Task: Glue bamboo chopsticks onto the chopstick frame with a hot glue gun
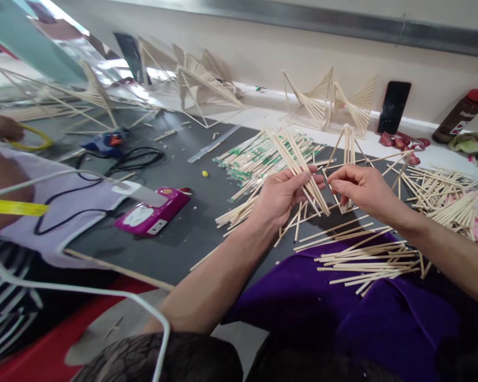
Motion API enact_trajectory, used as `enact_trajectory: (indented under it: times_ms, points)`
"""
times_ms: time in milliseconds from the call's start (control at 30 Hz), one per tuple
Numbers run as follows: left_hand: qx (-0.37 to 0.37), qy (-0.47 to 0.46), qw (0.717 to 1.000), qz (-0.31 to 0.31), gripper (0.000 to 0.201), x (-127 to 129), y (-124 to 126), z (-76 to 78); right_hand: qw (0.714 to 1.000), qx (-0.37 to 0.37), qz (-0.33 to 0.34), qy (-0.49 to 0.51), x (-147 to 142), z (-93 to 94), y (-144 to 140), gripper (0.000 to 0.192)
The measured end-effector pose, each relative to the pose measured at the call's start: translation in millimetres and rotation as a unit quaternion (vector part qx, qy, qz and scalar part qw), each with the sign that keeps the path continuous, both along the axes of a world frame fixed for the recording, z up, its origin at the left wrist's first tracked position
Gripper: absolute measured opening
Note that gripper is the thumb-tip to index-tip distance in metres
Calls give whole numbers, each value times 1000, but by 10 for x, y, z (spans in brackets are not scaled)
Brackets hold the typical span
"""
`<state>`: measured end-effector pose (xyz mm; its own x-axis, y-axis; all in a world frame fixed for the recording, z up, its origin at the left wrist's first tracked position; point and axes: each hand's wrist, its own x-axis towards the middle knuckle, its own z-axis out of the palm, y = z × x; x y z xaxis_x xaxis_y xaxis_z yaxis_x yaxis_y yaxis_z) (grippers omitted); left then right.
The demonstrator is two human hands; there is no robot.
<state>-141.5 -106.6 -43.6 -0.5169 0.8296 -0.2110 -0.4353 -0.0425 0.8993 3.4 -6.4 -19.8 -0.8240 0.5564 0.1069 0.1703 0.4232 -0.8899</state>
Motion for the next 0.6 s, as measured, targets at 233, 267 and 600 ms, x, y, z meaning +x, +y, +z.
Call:
enact_trajectory:
  times_ms: [233,267,600]
  points:
    - [1,17,999,41,14,-46,-3,-14,987,6,54,-153,24,-156,-91,20]
    - [1,19,999,38,15,-50,-2,-26,985,-9,59,-160,13,-188,-105,18]
    - [-10,5,1000,1,14,-24,8,-62,967,-168,62,-180,-27,-282,-159,17]
